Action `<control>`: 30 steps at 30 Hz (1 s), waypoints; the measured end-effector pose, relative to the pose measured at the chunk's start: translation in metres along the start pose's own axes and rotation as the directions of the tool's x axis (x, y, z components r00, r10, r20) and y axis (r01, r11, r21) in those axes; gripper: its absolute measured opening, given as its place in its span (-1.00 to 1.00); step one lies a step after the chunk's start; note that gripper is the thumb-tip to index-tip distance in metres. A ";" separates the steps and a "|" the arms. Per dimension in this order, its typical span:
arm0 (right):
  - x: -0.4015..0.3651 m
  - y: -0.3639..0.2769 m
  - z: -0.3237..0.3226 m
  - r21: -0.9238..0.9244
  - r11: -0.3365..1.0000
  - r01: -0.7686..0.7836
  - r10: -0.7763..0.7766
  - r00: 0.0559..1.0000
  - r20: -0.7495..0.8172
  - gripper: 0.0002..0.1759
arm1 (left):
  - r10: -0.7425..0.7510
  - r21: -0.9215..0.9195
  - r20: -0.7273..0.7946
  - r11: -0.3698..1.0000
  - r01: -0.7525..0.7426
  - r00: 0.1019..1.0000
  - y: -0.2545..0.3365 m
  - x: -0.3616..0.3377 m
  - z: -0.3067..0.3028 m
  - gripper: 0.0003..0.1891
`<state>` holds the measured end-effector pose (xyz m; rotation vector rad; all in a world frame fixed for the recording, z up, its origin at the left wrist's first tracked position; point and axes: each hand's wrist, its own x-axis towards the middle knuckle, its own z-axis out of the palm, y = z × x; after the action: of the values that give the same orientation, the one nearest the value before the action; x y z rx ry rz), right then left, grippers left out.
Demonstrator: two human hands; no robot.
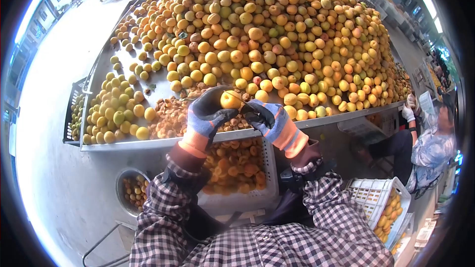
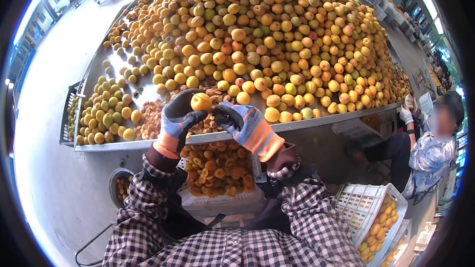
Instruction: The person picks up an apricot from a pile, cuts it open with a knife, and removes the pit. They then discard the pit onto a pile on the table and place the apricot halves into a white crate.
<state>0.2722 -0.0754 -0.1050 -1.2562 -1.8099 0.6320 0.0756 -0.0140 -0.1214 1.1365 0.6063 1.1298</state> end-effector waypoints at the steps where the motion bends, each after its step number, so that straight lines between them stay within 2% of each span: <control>1: 0.000 0.000 -0.001 0.014 1.000 0.004 -0.004 0.999 0.033 -0.67 | 0.002 0.025 0.011 1.000 -0.002 1.000 0.001 0.000 -0.001 -0.41; 5: -0.001 0.003 0.000 -0.022 0.999 0.037 -0.036 0.999 0.019 -0.67 | -0.043 0.095 0.027 0.995 0.040 0.999 0.005 0.001 -0.003 -0.42; 7: -0.001 0.008 0.002 -0.008 0.998 -0.066 0.066 0.992 0.105 -0.69 | -0.028 0.132 0.042 0.991 0.022 0.999 0.006 0.002 -0.004 -0.41; 8: -0.001 0.008 0.004 -0.007 0.998 -0.066 0.067 0.992 0.104 -0.69 | -0.013 0.170 0.057 0.985 0.003 0.998 0.007 0.002 -0.005 -0.41; 9: -0.001 0.008 0.007 0.067 0.997 -0.042 0.035 0.994 0.101 -0.71 | -0.014 0.171 0.059 0.985 0.004 0.998 0.006 0.001 -0.005 -0.41; 11: 0.000 0.008 0.012 0.140 0.990 -0.019 0.008 0.997 0.082 -0.72 | 0.033 0.136 0.070 0.990 -0.043 0.997 0.004 0.001 -0.006 -0.40; 12: 0.001 0.008 0.016 0.126 0.987 -0.105 0.087 0.986 0.140 -0.72 | 0.031 0.137 0.075 0.990 -0.041 0.997 0.004 -0.001 -0.005 -0.40; 13: 0.003 0.008 0.018 0.105 0.977 -0.187 0.164 0.966 0.199 -0.71 | -0.032 0.048 0.035 0.998 0.030 0.999 0.003 -0.003 -0.004 -0.41; 14: 0.003 0.010 0.020 0.106 0.977 -0.186 0.163 0.967 0.196 -0.71 | -0.098 -0.042 -0.001 0.994 0.098 0.995 0.002 -0.005 -0.004 -0.40; 16: 0.005 0.012 0.024 0.109 0.984 -0.141 0.119 0.976 0.180 -0.70 | -0.112 -0.045 0.013 0.993 0.112 0.994 -0.002 -0.005 -0.007 -0.39; 19: 0.004 0.006 0.021 0.101 0.983 -0.154 0.136 0.977 0.167 -0.69 | -0.140 -0.057 0.040 0.988 0.142 0.989 0.002 -0.003 -0.005 -0.36; 23: 0.004 -0.012 0.010 0.055 0.991 -0.125 0.119 0.987 0.104 -0.69 | -0.084 0.048 0.116 0.996 0.079 0.990 0.019 0.001 -0.002 -0.36; 25: 0.002 -0.015 0.007 -0.039 0.998 -0.044 0.045 0.999 0.014 -0.67 | -0.080 0.083 0.131 0.994 0.070 0.988 0.020 0.000 -0.002 -0.36; 26: 0.001 -0.014 0.009 -0.040 0.998 -0.041 0.042 0.999 0.014 -0.67 | -0.072 0.115 0.104 0.992 0.060 0.992 0.020 -0.003 0.000 -0.40; 28: -0.001 -0.013 0.016 -0.087 0.994 0.065 -0.068 0.997 -0.031 -0.67 | -0.065 0.150 0.078 0.987 0.052 0.995 0.016 -0.008 0.007 -0.43; 29: -0.003 -0.015 0.023 -0.057 0.997 -0.043 0.044 0.999 0.028 -0.66 | -0.125 -0.099 0.034 0.987 0.128 0.992 0.010 -0.012 0.017 -0.44; 30: -0.004 -0.012 0.030 -0.055 0.997 -0.049 0.050 0.998 0.023 -0.66 | -0.199 -0.344 0.008 0.920 0.189 0.980 0.004 -0.017 0.023 -0.45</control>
<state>0.2411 -0.0826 -0.1133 -1.3384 -1.8316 0.6324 0.0872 -0.0389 -0.1121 0.7438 0.5057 1.0322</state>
